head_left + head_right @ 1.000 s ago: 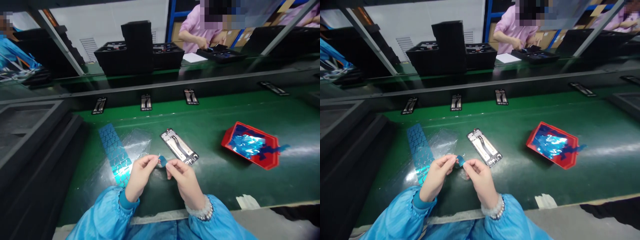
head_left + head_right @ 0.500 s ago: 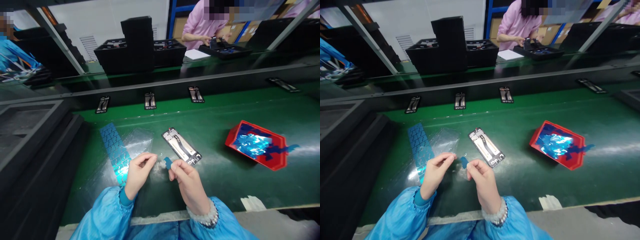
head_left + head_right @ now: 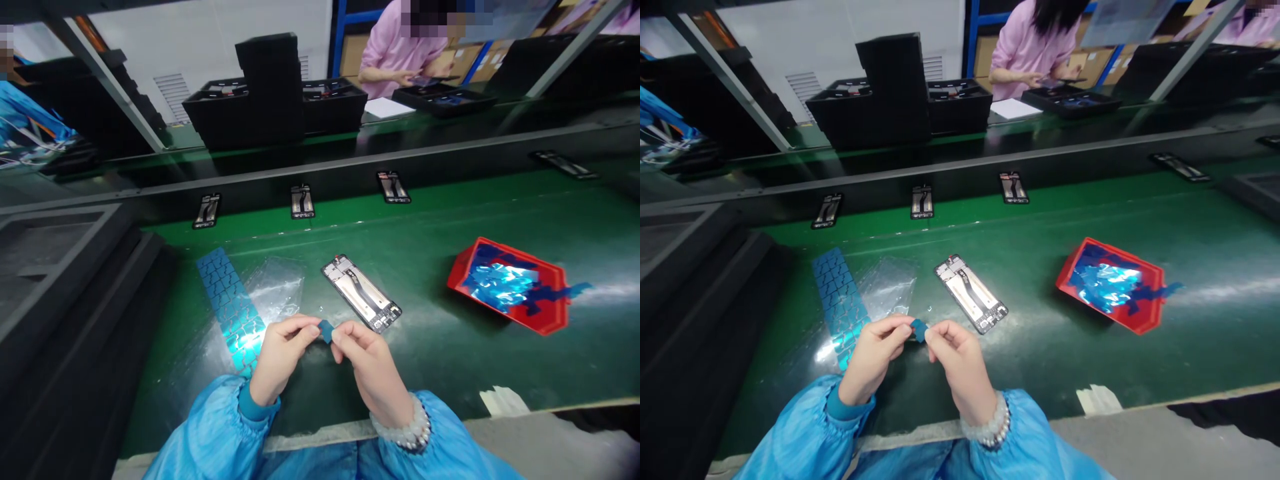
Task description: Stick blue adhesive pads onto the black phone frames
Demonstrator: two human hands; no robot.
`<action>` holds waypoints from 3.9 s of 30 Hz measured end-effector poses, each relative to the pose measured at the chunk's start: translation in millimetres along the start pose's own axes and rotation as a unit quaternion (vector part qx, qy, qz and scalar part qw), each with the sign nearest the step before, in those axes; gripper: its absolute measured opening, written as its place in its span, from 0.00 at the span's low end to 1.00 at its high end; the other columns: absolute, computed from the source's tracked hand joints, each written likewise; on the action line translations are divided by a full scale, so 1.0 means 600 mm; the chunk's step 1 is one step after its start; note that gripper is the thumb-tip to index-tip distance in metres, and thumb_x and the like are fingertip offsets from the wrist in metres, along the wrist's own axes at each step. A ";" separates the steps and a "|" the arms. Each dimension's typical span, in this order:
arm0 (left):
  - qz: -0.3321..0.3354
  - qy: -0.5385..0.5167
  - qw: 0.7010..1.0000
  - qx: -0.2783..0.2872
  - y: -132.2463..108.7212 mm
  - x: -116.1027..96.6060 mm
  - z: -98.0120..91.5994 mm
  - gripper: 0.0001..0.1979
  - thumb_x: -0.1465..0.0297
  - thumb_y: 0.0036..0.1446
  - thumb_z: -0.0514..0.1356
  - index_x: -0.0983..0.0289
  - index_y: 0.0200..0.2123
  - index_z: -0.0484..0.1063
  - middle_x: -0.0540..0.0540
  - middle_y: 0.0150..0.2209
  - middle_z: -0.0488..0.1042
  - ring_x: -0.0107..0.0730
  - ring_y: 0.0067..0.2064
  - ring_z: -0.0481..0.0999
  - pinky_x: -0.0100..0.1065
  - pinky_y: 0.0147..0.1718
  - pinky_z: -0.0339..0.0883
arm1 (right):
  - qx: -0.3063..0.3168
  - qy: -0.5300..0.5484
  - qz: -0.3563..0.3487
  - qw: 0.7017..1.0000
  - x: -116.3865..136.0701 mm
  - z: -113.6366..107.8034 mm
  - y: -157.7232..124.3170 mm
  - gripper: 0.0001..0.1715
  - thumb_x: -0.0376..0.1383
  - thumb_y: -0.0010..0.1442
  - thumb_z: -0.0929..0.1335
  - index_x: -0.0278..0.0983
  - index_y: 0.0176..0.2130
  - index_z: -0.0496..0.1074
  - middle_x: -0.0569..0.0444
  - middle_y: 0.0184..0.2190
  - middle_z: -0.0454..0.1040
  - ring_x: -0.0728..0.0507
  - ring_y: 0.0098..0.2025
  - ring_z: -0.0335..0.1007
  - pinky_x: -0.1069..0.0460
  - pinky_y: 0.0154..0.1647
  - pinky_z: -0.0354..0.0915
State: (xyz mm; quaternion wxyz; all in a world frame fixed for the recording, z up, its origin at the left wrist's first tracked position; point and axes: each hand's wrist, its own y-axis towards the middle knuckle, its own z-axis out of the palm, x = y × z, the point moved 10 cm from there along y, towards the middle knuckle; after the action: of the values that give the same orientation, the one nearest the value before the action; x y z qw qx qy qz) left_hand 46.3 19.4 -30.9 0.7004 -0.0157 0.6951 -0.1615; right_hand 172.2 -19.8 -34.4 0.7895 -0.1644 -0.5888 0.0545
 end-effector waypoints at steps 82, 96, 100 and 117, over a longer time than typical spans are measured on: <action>0.064 0.031 0.997 0.016 -0.021 -0.009 0.034 0.10 0.67 0.61 0.53 0.61 0.45 0.62 0.55 0.45 0.75 0.32 0.45 0.75 0.28 0.39 0.68 | 0.042 -0.393 -0.303 0.867 0.103 0.020 0.007 0.10 0.36 0.59 0.65 0.38 0.26 0.69 0.49 0.39 0.69 0.42 0.45 0.63 0.46 0.46 0.61; 0.105 0.027 0.993 -0.049 -0.042 -0.010 0.019 0.12 0.66 0.61 0.53 0.61 0.48 0.61 0.55 0.44 0.76 0.31 0.43 0.77 0.30 0.39 0.71 | -0.079 -0.352 -0.312 0.879 0.102 0.011 -0.014 0.09 0.34 0.54 0.67 0.39 0.28 0.61 0.47 0.44 0.63 0.39 0.52 0.60 0.43 0.48 0.61; 0.120 0.036 0.991 -0.055 -0.045 -0.010 0.016 0.13 0.66 0.62 0.53 0.61 0.50 0.61 0.57 0.46 0.76 0.33 0.45 0.77 0.30 0.40 0.71 | -0.096 -0.232 -0.249 0.935 0.079 -0.011 0.005 0.19 0.35 0.48 0.69 0.40 0.35 0.55 0.46 0.48 0.59 0.43 0.45 0.66 0.47 0.41 0.67; 0.136 0.192 0.969 0.068 -0.052 -0.002 0.042 0.30 0.70 0.61 0.50 0.63 0.65 0.43 0.59 0.53 0.70 0.40 0.46 0.75 0.39 0.46 0.69 | 0.006 -0.332 -0.228 0.915 0.093 0.016 0.022 0.10 0.34 0.51 0.68 0.38 0.33 0.62 0.54 0.34 0.60 0.47 0.36 0.63 0.51 0.37 0.64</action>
State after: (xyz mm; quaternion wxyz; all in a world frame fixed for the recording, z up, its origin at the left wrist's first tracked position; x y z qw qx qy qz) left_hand 64.7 -15.0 -21.1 0.5682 0.1586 0.7997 -0.1118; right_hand 181.4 9.8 14.4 0.5407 0.0063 -0.8381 -0.0722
